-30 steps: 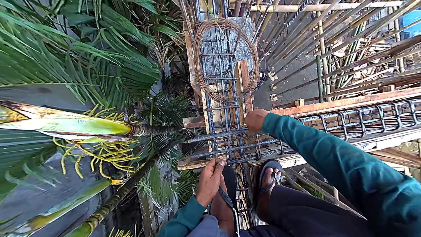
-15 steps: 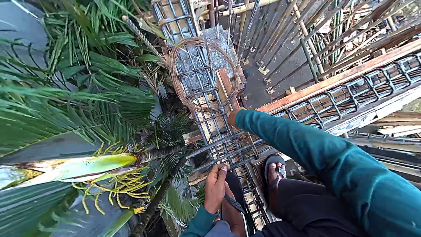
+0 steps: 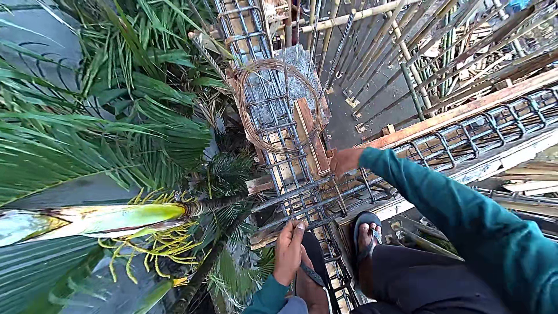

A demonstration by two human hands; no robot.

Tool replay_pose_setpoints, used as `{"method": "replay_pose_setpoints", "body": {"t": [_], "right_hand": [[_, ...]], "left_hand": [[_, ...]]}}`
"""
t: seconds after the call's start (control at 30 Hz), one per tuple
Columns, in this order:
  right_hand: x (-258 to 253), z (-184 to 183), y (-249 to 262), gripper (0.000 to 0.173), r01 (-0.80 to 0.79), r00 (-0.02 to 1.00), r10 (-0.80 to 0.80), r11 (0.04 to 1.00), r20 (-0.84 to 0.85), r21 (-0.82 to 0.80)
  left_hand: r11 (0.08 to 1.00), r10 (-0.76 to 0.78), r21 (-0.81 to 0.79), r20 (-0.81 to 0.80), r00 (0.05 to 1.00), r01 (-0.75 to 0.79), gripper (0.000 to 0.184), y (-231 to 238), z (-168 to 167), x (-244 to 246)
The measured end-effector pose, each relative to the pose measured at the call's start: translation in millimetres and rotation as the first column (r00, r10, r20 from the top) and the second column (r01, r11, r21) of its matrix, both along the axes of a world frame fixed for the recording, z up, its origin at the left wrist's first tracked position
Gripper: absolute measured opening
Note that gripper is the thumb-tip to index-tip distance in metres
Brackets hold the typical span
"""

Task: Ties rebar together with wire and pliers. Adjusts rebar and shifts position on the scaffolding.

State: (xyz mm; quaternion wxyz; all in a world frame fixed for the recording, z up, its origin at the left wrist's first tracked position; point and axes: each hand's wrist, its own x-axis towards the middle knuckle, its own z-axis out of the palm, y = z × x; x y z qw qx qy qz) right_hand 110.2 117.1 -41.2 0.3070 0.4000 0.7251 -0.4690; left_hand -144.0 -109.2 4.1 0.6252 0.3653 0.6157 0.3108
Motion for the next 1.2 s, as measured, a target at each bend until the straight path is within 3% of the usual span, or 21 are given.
{"method": "replay_pose_setpoints", "body": {"t": [0.07, 0.23, 0.47, 0.63, 0.77, 0.9, 0.97, 1.03, 1.13, 1.2], "right_hand": [[-0.4, -6.7, -9.3, 0.032, -0.034, 0.999, 0.034, 0.999, -0.007, -0.023], [12.4, -19.4, -16.0, 0.025, 0.252, 0.96, -0.269, 0.951, -0.082, -0.178], [10.3, -8.4, -12.7, 0.019, 0.351, 0.926, -0.374, 0.895, -0.038, -0.275], [32.2, -38.7, -18.8, 0.016, 0.521, 0.798, -0.583, 0.795, -0.155, -0.309], [30.1, -33.4, -18.1, 0.015, 0.434, 0.855, -0.462, 0.886, -0.236, -0.163], [22.5, -16.4, -27.4, 0.019, 0.131, 0.972, -0.075, 0.959, -0.223, 0.25], [17.2, -10.0, -28.9, 0.021, 0.018, 0.986, 0.037, 0.946, -0.161, 0.324], [11.8, 1.0, -29.1, 0.02, 0.06, 0.993, -0.023, 0.944, -0.119, 0.323], [12.9, 26.9, -33.0, 0.02, 0.313, 0.95, -0.289, 0.9, -0.121, 0.305], [19.9, 34.7, -43.5, 0.024, 0.375, 0.927, -0.364, 0.886, -0.091, 0.272]], "left_hand": [[0.999, -0.026, 0.028, -0.006, 1.0, 0.026, 0.022, 4.9, -1.8, 3.3], [0.998, -0.049, 0.041, -0.007, 0.999, 0.049, 0.022, 6.9, -3.3, 4.9], [0.999, -0.024, 0.021, 0.007, 1.0, 0.024, 0.021, 4.1, -4.9, 5.2], [1.0, -0.017, 0.017, -0.015, 1.0, 0.017, 0.022, 2.6, -7.1, 1.8], [0.999, -0.023, 0.028, -0.011, 1.0, 0.023, 0.021, 2.2, -5.4, 2.6], [0.999, -0.013, 0.036, -0.018, 1.0, 0.014, 0.021, 0.3, -8.2, 2.7], [0.999, -0.019, 0.029, -0.026, 0.999, 0.02, 0.021, 0.7, -9.3, 5.3], [0.999, -0.029, 0.021, -0.021, 0.999, 0.029, 0.02, 2.3, -9.0, 8.2], [0.999, -0.036, 0.019, -0.013, 0.999, 0.036, 0.021, 5.3, -5.7, 8.9], [1.0, -0.023, 0.016, -0.008, 1.0, 0.023, 0.021, 5.5, -4.3, 6.6]]}}
